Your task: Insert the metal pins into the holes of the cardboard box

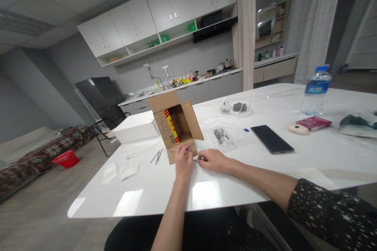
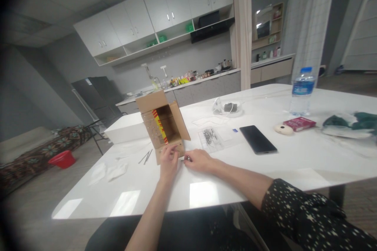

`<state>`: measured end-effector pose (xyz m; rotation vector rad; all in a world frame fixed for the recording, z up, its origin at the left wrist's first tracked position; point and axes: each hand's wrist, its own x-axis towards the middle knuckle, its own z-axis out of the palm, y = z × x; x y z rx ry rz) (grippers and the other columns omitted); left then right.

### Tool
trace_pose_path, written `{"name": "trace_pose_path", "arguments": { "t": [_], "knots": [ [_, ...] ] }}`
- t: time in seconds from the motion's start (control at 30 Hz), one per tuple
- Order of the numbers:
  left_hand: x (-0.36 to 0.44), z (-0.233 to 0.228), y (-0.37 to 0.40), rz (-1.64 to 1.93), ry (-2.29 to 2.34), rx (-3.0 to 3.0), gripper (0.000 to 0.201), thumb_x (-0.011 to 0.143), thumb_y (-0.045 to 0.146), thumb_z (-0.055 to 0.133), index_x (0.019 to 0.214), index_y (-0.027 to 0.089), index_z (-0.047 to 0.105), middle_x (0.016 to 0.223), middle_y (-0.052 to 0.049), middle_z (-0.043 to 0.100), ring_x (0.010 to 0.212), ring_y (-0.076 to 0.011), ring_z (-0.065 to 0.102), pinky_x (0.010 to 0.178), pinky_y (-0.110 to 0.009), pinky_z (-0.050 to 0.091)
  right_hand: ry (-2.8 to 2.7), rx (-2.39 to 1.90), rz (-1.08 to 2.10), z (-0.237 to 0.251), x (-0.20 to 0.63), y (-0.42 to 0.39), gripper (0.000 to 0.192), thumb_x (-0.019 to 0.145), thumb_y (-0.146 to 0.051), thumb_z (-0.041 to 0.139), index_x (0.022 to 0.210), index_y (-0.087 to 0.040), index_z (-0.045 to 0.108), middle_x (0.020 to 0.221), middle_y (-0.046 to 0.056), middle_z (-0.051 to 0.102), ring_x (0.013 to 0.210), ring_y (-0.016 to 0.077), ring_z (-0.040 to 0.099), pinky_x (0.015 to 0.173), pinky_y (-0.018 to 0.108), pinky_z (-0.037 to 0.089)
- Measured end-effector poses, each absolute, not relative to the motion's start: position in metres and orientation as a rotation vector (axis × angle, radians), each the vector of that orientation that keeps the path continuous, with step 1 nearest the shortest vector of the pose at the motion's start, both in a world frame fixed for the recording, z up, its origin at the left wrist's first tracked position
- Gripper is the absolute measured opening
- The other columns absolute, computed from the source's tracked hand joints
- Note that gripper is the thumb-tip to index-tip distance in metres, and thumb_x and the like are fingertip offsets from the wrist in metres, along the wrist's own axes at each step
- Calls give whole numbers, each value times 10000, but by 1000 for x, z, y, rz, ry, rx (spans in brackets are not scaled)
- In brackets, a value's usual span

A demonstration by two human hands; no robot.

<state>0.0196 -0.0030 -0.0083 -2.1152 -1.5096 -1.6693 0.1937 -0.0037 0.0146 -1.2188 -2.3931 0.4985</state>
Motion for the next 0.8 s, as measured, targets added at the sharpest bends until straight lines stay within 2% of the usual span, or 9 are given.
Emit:
{"name": "trace_pose_path", "arguments": {
  "t": [0.47,0.8],
  "knots": [
    [22,-6,-7,-1499,-1553,-2280,249,849,118,495,1055,192,612,974,-72,625,907,-179,609,825,-321,504,-2396,-1201,476,14,194,-4,238,877,-351,501,924,-217,692,842,40,723,761,189,631,633,263,335],
    [22,-5,-8,-1457,-1581,-2291,171,836,127,516,951,182,630,902,-56,643,797,-161,612,777,-315,510,-2392,-1195,489,16,194,-5,224,876,-336,507,915,-214,692,843,34,724,762,186,633,632,260,330]
  ]
}}
